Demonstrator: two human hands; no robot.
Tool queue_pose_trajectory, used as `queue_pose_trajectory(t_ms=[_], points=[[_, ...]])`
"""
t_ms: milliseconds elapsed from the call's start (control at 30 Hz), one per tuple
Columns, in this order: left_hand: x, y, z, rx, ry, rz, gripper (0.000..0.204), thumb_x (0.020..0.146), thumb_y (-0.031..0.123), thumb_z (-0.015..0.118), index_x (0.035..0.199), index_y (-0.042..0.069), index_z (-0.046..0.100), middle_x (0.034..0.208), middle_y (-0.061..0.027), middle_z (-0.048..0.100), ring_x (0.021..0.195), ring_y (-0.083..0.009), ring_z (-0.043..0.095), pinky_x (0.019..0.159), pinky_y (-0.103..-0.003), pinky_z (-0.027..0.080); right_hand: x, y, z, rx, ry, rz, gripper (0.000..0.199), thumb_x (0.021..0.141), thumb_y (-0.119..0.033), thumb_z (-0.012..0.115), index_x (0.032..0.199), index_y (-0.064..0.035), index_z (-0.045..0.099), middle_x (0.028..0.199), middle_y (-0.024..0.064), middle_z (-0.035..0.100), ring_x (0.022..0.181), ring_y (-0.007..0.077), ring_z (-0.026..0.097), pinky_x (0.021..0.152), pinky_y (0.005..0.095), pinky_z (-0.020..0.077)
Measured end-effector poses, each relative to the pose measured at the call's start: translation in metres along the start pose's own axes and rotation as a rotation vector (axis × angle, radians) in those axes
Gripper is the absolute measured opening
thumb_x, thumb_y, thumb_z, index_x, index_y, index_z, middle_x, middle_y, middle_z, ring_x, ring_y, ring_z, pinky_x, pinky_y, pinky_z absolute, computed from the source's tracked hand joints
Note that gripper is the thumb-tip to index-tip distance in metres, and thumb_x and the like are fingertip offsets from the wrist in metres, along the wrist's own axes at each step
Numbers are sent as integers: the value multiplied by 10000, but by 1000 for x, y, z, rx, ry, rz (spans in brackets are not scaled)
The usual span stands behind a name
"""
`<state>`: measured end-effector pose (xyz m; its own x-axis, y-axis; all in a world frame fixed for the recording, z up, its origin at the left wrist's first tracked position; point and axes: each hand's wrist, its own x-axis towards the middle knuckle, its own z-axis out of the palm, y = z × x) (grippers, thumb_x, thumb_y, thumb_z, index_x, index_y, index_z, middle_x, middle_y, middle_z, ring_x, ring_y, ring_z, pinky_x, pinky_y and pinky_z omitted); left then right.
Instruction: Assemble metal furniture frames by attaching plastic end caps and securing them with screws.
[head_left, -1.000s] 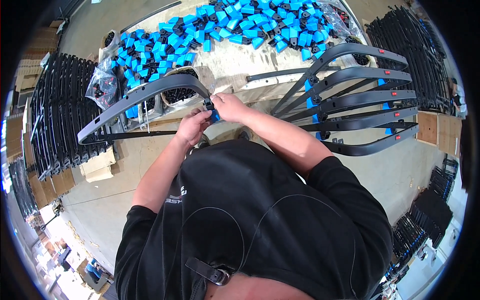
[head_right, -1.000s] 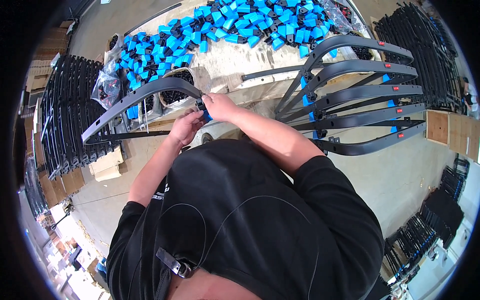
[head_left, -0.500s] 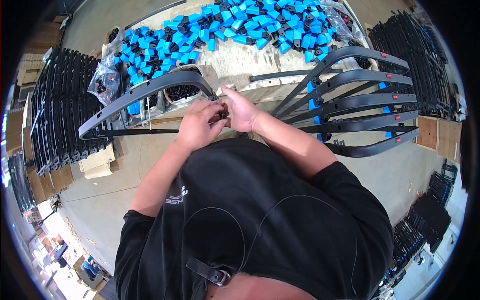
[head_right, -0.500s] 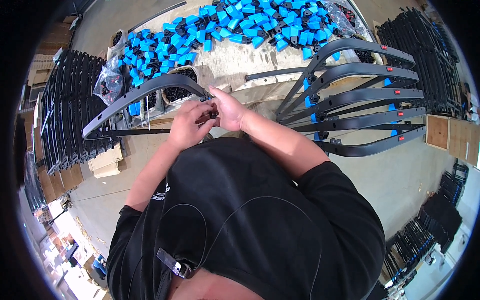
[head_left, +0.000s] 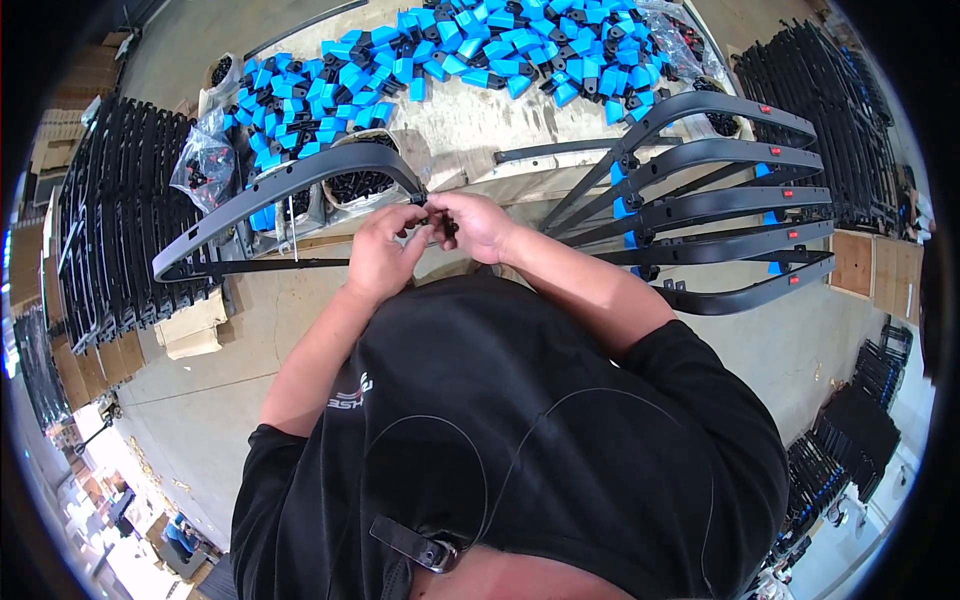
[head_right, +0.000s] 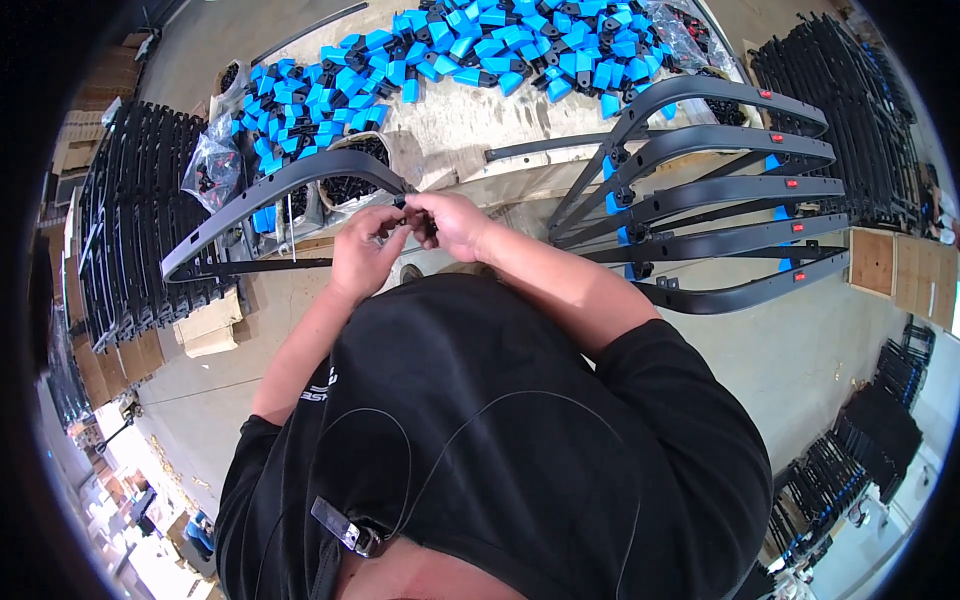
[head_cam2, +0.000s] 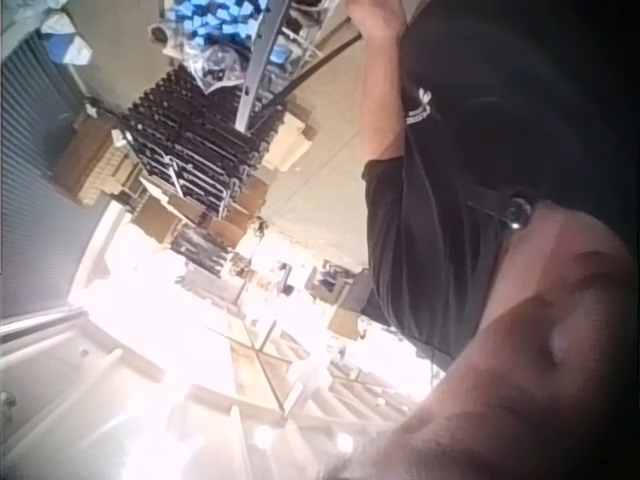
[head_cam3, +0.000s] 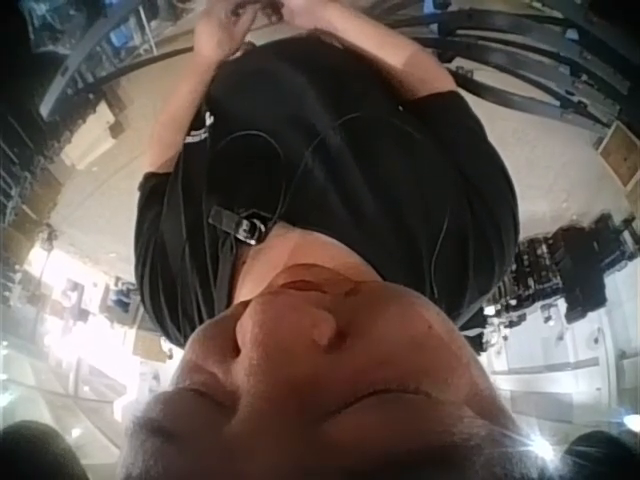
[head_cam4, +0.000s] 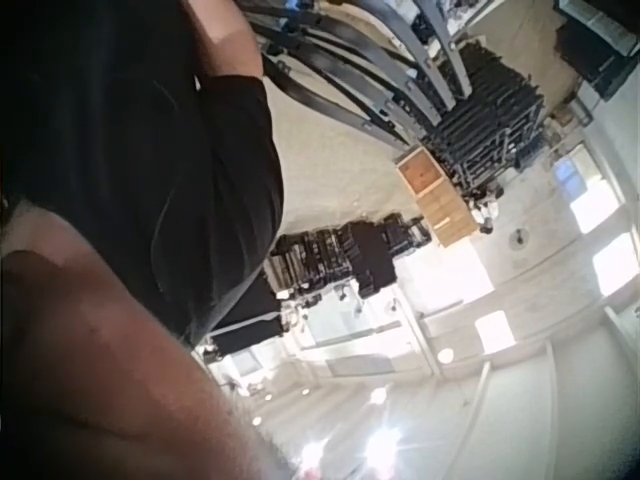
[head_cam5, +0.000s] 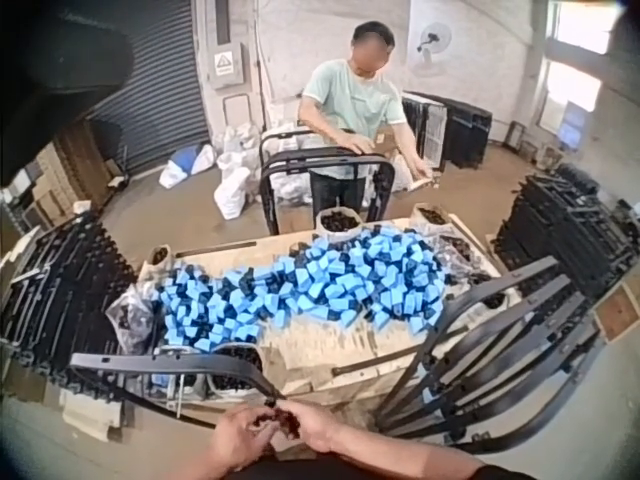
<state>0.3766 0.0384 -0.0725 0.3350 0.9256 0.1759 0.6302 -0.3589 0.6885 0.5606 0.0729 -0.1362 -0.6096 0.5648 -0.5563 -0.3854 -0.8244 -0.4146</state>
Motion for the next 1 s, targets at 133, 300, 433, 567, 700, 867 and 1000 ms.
queue_pose_trajectory(t_ms=[133,300,433,567,700,867,1000], points=[[-5,-2,1,-124,69,-213,173,855,98,785,1005,36,726,937,-100,717,773,-191,703,719,-309,566,-5,1,-2,-134,-30,-102,164,962,-191,642,951,-29,670,746,31,586,581,127,504,499,279,357],[-3,-5,2,-163,100,-257,181,863,105,781,1025,38,737,918,-95,724,761,-185,705,720,-310,563,-5,-1,0,-105,-33,-130,87,933,-115,662,937,-29,669,710,29,555,563,106,461,488,263,327],[-7,-8,4,-180,57,-326,197,885,142,770,1049,36,742,897,-101,728,764,-181,710,722,-308,565,-2,1,-5,-76,-116,-97,82,936,-122,671,936,-40,670,682,7,533,544,100,435,486,265,314],[-6,-16,5,-185,-18,-389,229,916,184,750,1070,15,737,882,-97,725,758,-151,701,708,-295,561,4,1,-15,-44,-185,-45,113,931,-153,688,938,-42,667,685,-27,530,559,98,446,506,268,352],[2,-33,14,-326,-59,-756,224,972,224,707,1027,7,713,849,-62,691,728,-124,659,659,-290,549,16,9,-17,-828,235,-548,213,923,-237,706,947,-32,653,712,37,616,610,186,581,558,338,450],[1,-78,39,-924,-11,-959,240,1059,294,581,951,81,602,814,-2,579,701,-109,539,586,-281,493,5,-5,12,-1465,370,-598,283,942,-286,650,987,-10,608,875,253,692,856,443,686,728,533,523],[9,-71,42,-1088,16,-1001,283,1078,338,523,892,126,544,750,22,492,639,-94,449,521,-250,377,9,-4,19,-1563,395,-540,266,963,-249,607,1000,12,577,869,257,689,851,454,678,748,555,523]])
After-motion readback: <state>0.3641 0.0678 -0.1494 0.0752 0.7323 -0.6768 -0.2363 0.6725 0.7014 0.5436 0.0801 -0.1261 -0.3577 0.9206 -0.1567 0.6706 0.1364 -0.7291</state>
